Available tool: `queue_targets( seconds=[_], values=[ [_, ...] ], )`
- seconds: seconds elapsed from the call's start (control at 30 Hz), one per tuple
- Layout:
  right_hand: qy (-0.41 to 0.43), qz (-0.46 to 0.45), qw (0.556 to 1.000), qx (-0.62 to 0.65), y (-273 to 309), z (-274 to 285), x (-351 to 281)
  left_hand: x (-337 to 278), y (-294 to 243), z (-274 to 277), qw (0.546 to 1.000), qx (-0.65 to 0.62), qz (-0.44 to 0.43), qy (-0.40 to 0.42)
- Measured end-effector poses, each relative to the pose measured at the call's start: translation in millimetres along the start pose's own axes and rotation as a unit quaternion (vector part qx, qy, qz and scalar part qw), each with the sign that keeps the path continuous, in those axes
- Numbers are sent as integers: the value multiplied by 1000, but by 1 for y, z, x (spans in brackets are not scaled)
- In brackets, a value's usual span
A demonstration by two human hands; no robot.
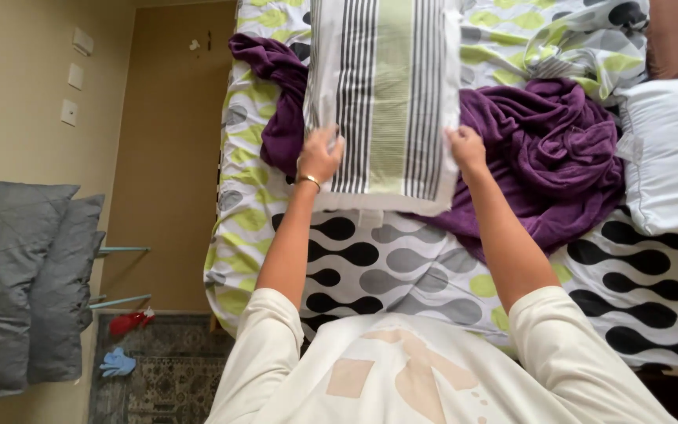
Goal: The person inserts a pillow into a patterned pillowcase on a bed. They repeatedly open the case, insert the pillow, and adjust the fabric to fit the corners, flipping the pillowcase over to align the patterned and striped sides.
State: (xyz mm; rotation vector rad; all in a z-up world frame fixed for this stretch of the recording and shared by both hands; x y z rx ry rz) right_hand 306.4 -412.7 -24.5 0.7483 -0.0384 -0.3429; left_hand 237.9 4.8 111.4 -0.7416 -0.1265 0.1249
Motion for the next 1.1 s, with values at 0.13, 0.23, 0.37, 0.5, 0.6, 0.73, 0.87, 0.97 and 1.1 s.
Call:
queue_targets(
  seconds=[0.13,0.23,0.37,0.5,0.6,0.73,0.87,0.97,1.1],
  values=[
    [88,107,988,-71,-17,-23,-73,-62,33,-51,970,110,-77,202],
    [91,245,961,-85,28,7,-133,-69,39,-72,959,230,-130,104],
    [-78,393,884,-241,60,34,-170,-63,25,-61,945,260,-193,-56],
    [-191,470,828,-238,70,39,-168,-55,19,-59,930,266,-224,-116],
    [-152,457,862,-160,64,38,-158,-57,-6,-43,930,273,-215,-123],
    [151,299,940,61,60,48,-156,-41,24,-72,920,287,-231,-137],
    [102,322,941,-8,49,58,-140,-51,16,-82,960,227,-163,16],
    [-2,335,942,28,45,61,-146,-69,1,-86,942,262,-134,161],
    [197,299,932,60,55,45,-175,-62,-6,-55,969,196,-99,115]
  ],
)
Point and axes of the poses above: each hand's wrist, its own x-axis towards the middle knuckle, its own z-axis out of the back of the hand, y = z × x, the point moved 4 cm from there along x, towards the middle knuckle, and after that the axes turned 8 degrees about z, right-handed, at the moved point
